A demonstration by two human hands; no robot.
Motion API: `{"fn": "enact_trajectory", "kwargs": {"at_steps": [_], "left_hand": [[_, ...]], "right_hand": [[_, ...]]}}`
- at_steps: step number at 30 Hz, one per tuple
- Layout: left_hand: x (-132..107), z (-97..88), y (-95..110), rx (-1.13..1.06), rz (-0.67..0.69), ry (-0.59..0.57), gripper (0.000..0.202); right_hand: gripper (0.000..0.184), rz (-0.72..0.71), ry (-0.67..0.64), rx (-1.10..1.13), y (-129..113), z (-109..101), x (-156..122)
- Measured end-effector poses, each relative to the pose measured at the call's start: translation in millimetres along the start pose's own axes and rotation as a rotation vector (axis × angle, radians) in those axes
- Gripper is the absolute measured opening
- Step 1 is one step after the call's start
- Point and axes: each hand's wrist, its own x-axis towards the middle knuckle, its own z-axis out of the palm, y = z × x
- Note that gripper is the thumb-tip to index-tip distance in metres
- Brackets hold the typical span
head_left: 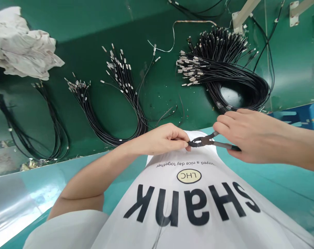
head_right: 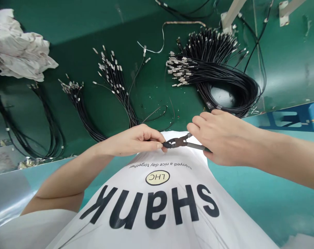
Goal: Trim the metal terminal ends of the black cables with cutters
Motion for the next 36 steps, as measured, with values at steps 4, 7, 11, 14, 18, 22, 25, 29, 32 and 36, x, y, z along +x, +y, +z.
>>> {"fn": "enact_trajectory", "kwargs": {"at_steps": [4, 7, 11, 14, 18, 22, 25, 29, 32, 36], "left_hand": [[4, 0.1, -1, 0.005, 0.005, -0.038, 0.028], [5, 1.5, 0, 0.019, -0.015, -0.048, 0.028], [6, 3.2, -4, 0.003, -0.004, -0.033, 0.027], [6, 4.2, -10, -0.053, 0.007, -0.031, 0.028], [6, 5.7, -17, -0.149, 0.013, -0.011, 0.028], [5, 5.7, -17, -0.193, 0.044, 0.021, 0.026], [3, 6.0, -11, -0.145, 0.02, 0.037, 0.024], [2, 8.7, -2, -0.029, -0.007, 0.038, 0.023], [4, 11.0, 1, 0.01, -0.013, 0.014, 0.023], [7, 12.9, -2, 0.057, -0.022, -0.006, 0.024]], "right_hand": [[0.02, -0.018, -0.023, 0.015, -1, -1, 3], [0.016, -0.042, -0.058, 0.105, 1, 4, 4], [0.007, 0.034, -0.222, 0.385, 3, 5, 2], [0.007, 0.117, -0.393, 0.559, 5, 1, 2], [0.008, 0.096, -0.505, 0.77, 9, -1, 6], [0.016, -0.06, -0.586, 1.154, 11, 10, 11], [0.012, -0.011, -0.432, 0.955, 7, 16, 9], [0.013, 0.054, -0.107, 0.372, -2, 15, 2], [0.014, -0.014, -0.03, 0.185, -4, 14, 1], [0.005, -0.079, -0.035, 0.048, -1, 15, 4]]}}
